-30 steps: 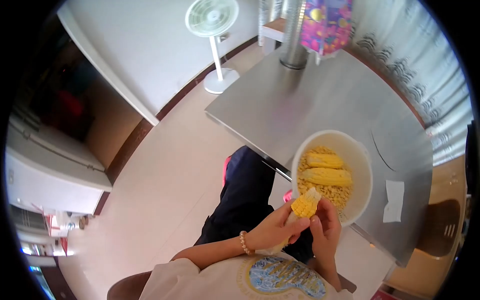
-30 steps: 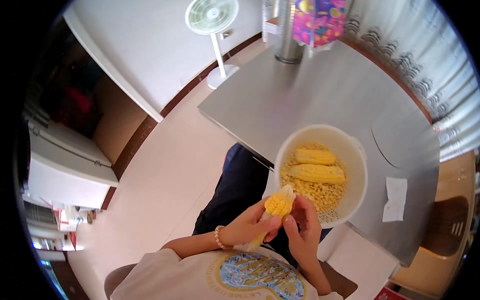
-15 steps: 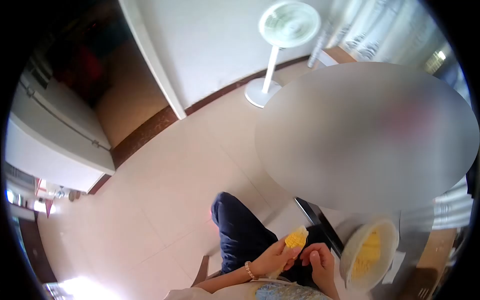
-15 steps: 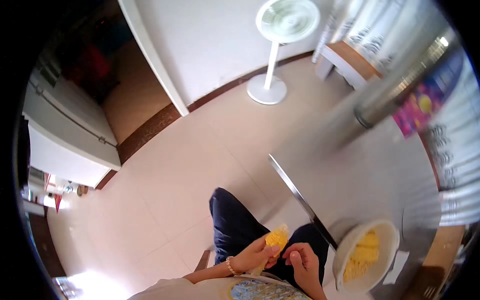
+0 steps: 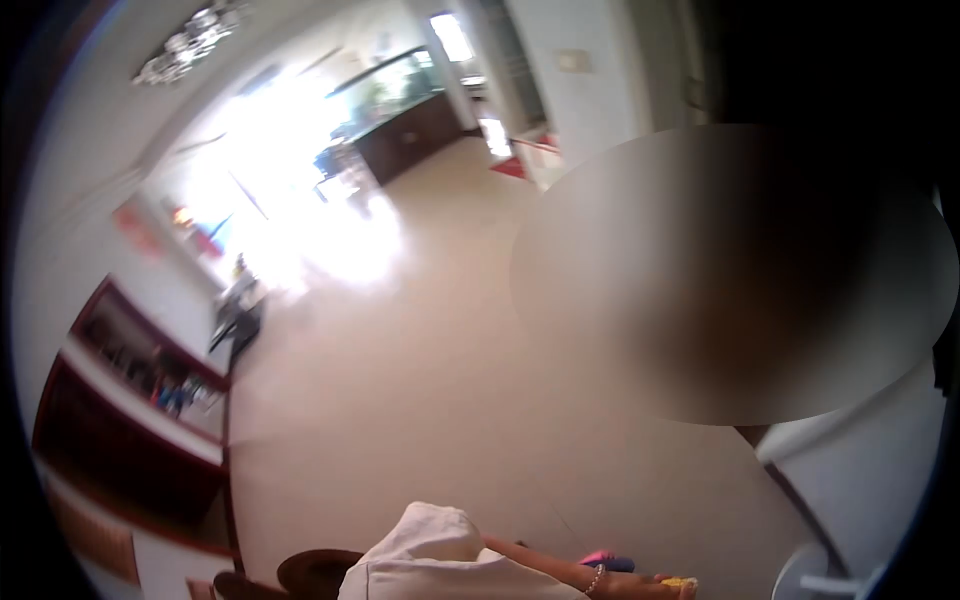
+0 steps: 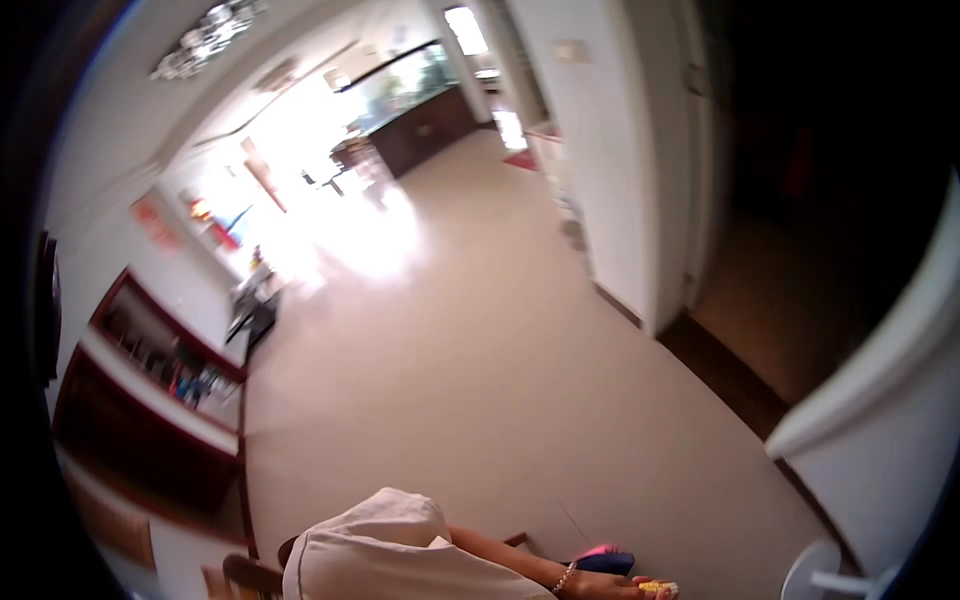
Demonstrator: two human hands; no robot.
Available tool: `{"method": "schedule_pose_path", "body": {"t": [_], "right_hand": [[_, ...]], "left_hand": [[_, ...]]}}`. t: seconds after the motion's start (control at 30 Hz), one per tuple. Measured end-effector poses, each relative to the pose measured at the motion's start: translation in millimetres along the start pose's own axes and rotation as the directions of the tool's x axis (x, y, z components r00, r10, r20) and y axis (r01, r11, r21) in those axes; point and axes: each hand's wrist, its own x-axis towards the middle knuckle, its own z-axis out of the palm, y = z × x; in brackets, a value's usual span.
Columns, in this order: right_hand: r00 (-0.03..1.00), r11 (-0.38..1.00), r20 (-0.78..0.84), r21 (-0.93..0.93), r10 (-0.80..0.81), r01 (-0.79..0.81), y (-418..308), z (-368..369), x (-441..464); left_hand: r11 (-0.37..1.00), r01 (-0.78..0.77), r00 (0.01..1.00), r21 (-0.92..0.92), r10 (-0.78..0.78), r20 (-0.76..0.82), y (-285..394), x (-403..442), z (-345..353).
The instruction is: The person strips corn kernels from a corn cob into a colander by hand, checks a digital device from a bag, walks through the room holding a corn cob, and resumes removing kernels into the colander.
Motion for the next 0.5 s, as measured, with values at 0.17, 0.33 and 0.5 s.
{"method": "schedule_pose_path", "body": {"t": [0.17,0.33,0.5], "right_hand": [[0.984,0.993,0.178,-0.115,-0.007,0.028,-50.0,116.7,97.0],[0.891,0.912,0.44,-0.403,0.114,0.082,-81.9,224.0,195.4],[0.794,0.878,0.587,-0.452,0.16,0.158,-68.8,306.3,304.4]], "left_hand": [[0.711,-0.434,0.901,-0.553,0.341,-0.269,40.8,-30.4,-82.9],[0.538,-0.531,0.835,-0.655,0.204,-0.51,108.6,-78.6,-177.9],[0.515,-0.662,0.714,-0.545,0.211,-0.668,111.9,-90.3,-286.7]]}}
